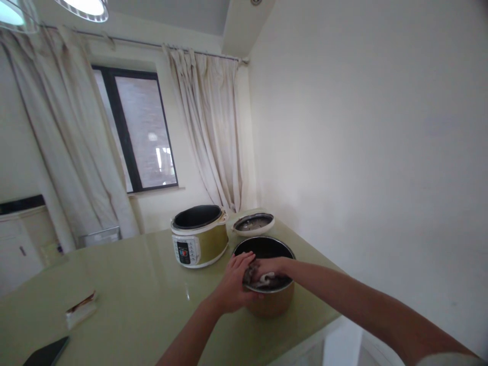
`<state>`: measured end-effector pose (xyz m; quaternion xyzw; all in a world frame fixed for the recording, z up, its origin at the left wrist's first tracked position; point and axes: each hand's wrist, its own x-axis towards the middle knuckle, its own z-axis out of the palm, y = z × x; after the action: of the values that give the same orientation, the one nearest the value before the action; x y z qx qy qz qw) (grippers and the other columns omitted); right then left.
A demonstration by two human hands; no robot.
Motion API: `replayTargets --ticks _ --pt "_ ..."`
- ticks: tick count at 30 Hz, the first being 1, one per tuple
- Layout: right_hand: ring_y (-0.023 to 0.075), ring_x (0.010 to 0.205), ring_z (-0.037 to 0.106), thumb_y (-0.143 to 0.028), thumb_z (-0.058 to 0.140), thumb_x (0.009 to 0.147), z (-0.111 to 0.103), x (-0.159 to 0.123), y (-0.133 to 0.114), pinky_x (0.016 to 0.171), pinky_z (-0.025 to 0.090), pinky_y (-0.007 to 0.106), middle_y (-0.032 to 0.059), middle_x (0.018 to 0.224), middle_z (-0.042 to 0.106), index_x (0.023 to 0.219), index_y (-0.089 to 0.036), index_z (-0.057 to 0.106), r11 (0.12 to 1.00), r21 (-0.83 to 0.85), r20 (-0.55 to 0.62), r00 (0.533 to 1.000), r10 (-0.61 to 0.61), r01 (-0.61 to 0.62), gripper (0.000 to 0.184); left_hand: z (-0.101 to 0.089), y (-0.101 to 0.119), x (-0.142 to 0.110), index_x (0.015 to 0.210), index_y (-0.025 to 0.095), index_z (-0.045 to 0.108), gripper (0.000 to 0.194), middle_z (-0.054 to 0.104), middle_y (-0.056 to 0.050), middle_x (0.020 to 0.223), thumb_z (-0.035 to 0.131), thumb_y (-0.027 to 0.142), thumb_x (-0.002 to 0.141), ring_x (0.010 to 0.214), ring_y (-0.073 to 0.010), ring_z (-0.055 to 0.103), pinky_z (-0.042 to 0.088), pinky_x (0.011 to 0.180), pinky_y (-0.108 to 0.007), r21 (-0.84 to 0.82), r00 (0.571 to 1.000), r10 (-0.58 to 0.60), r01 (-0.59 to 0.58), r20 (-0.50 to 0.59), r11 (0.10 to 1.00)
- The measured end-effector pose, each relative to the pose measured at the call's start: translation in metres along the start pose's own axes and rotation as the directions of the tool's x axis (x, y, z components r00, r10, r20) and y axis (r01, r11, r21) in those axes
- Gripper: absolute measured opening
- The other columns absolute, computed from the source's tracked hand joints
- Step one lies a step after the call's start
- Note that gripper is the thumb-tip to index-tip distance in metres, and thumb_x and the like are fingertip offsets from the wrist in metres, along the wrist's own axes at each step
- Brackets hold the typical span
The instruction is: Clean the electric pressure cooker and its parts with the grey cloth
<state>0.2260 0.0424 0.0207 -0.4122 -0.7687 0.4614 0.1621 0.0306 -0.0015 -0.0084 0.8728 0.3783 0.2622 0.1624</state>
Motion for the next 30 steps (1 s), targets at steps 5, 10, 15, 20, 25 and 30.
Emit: replayTargets --ticks 5,10,15,20,25,30 --pt "0.0207 0.087 0.064 -0.028 0.066 0.073 -0.033 -0.046 -0.004 0.085 0.053 0.032 0.0016 0.092 0.071 0.096 -0.019 0.074 0.990 0.087 -0.083 0.992 -0.100 0.107 0.027 0.018 0.008 0.018 0.170 0.025 0.019 0.124 0.027 -0.017 0.175 0.081 0.072 0.074 0.162 -0.0373 0.024 0.011 0.133 -0.062 -0.030 0.998 0.056 -0.057 -0.023 0.998" --pt "0.0264 0.091 0.067 -0.028 0.065 0.074 -0.048 -0.089 0.020 0.088 0.054 0.038 0.0055 0.094 0.074 0.099 -0.021 0.075 0.967 -0.252 -0.454 0.877 -0.158 0.043 0.028 0.045 0.021 0.055 0.172 0.021 0.005 0.136 0.025 -0.020 0.175 0.082 0.071 0.072 0.161 -0.0399 0.026 0.009 0.133 -0.065 -0.075 0.998 0.059 -0.061 -0.023 0.995" --pt "0.0354 0.129 0.062 -0.034 0.067 0.077 -0.041 -0.111 0.056 0.113 0.048 0.052 0.0139 0.138 0.068 0.134 -0.025 0.072 0.853 -0.496 -0.715 0.633 -0.296 -0.162 0.058 0.070 0.027 0.093 0.173 0.017 0.004 0.131 0.033 -0.021 0.172 0.081 0.054 0.074 0.159 -0.0398 0.031 0.012 0.134 -0.062 -0.047 0.996 0.041 -0.045 -0.076 0.998" --pt "0.0348 0.124 0.068 -0.041 0.065 0.082 -0.043 -0.109 0.085 0.107 0.055 0.054 0.0134 0.131 0.073 0.129 -0.023 0.073 0.880 -0.459 -0.840 0.383 -0.384 -0.123 0.051 0.063 0.018 0.109 0.172 0.014 0.009 0.128 0.027 -0.022 0.174 0.078 0.060 0.075 0.160 -0.0416 0.030 0.019 0.132 -0.062 0.076 0.997 0.078 -0.077 -0.001 0.994" --pt "0.0307 0.111 0.073 -0.044 0.066 0.089 -0.037 -0.118 0.083 0.098 0.060 0.047 0.0114 0.121 0.076 0.124 -0.021 0.071 0.925 -0.378 -0.926 -0.007 -0.378 0.043 0.042 -0.035 -0.033 0.101 0.162 0.019 0.042 0.107 0.034 -0.018 0.172 0.079 0.068 0.075 0.161 -0.0415 0.026 0.014 0.133 -0.061 0.457 0.985 0.030 0.051 -0.168 0.888" --pt "0.0302 0.110 0.073 -0.047 0.069 0.087 -0.032 -0.112 0.049 0.096 0.060 0.044 0.0108 0.119 0.075 0.121 -0.021 0.071 0.931 -0.327 -0.944 -0.024 -0.328 0.162 0.043 -0.134 -0.095 0.074 0.136 0.012 0.064 0.066 0.068 -0.025 0.138 0.071 0.056 0.087 0.137 -0.0415 0.058 0.033 0.121 -0.057 0.640 0.885 -0.335 0.465 -0.323 0.612"
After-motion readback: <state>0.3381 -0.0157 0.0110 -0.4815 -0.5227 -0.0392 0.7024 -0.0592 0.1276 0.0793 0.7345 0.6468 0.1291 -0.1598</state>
